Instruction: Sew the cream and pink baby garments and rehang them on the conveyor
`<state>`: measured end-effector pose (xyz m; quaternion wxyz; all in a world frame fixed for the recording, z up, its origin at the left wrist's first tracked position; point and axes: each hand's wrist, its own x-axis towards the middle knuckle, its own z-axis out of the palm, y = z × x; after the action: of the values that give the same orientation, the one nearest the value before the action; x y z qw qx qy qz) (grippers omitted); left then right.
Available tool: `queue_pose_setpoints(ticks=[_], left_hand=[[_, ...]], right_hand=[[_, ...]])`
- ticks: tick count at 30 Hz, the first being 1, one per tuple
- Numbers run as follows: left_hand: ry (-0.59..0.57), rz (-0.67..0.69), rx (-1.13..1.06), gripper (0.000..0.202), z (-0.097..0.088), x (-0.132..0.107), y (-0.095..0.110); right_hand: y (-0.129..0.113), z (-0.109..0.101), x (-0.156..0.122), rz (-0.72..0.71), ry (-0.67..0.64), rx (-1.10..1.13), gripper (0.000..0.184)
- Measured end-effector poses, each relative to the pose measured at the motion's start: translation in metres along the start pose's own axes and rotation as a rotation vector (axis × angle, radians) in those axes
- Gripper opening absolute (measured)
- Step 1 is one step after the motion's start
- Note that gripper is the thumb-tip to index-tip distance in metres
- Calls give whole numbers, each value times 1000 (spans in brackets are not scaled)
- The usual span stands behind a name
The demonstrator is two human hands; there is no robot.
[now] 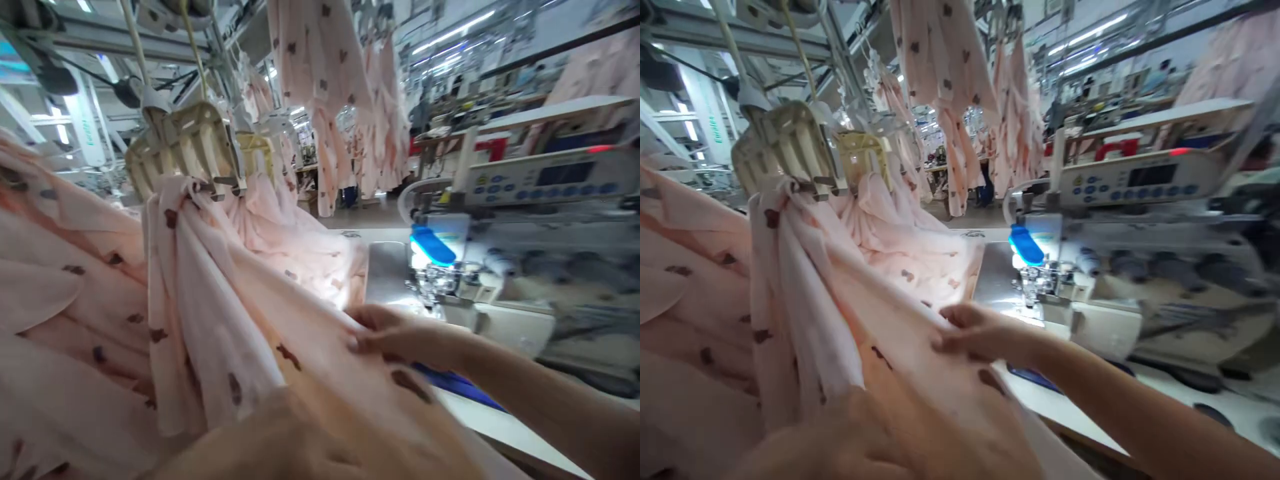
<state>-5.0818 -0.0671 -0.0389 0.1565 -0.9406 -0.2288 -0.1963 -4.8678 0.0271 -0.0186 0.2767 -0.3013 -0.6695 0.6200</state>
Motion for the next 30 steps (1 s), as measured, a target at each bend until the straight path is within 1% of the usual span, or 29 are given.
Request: queue_pose_setpoints(ticks=[1,2,3,4,5,7,9,10,11,12,13,14,15,16,18,20,21,22,23,24,25,26,27,28,29,30], left_hand=[[-41,78,-36,12,6,14,-5],[-70,146,-66,10,13,27,-8],[-78,200,-87,11,19,39,-10],[-69,234,-97,14,26,50,-11],[-35,252,-91,17,33,59,-10],[96,257,-51,22,46,75,-5],[257,240,13,23,61,90,1],[340,223,40,22,69,97,4],[421,197,60,19,77,104,6],[478,158,73,16,87,110,6],[511,107,77,12,96,117,4],[513,52,72,10,105,122,1],[497,2,70,12,113,126,-5],[468,-33,68,18,120,128,-14],[376,-88,65,28,128,129,-36],[305,-131,89,31,127,128,-57],[275,-142,99,31,123,126,-64],[258,-144,98,29,119,125,-68],[268,-131,93,26,114,125,-69],[290,-104,80,23,108,124,-66],[309,-78,60,19,103,125,-61],[321,-60,43,16,98,126,-54],[324,-50,34,16,95,127,-48],[311,-51,34,19,93,130,-42],[293,-56,37,22,92,133,-37],[281,-70,38,25,92,137,-35]], right_hand=[[18,-8,-9,63,-84,-26,41],[35,-14,-19,101,-128,-24,41],[51,-18,-29,110,-134,-20,40],[65,-20,-38,92,-112,-30,39],[74,-22,-47,63,-71,-49,37],[84,-25,-61,0,53,-106,33],[82,-28,-69,-82,248,-191,32],[80,-31,-70,-130,385,-253,32],[77,-35,-69,-176,552,-340,32],[76,-39,-67,-209,740,-447,30],[75,-44,-63,-221,926,-560,28],[76,-49,-60,-217,1092,-669,27],[77,-54,-57,-206,1215,-763,26],[79,-58,-55,-199,1301,-832,26],[84,-64,-54,-239,1417,-898,26],[89,-62,-58,-347,1503,-888,23],[90,-57,-60,-411,1504,-845,21],[92,-51,-61,-475,1468,-769,20],[94,-43,-61,-531,1394,-658,23],[96,-34,-60,-575,1289,-514,32],[98,-24,-59,-597,1165,-346,45],[100,-16,-56,-591,1041,-171,55],[102,-8,-53,-560,930,-13,57],[103,-3,-51,-515,846,109,51],[104,0,-49,-457,802,189,43],[104,0,-48,-399,801,218,42]])
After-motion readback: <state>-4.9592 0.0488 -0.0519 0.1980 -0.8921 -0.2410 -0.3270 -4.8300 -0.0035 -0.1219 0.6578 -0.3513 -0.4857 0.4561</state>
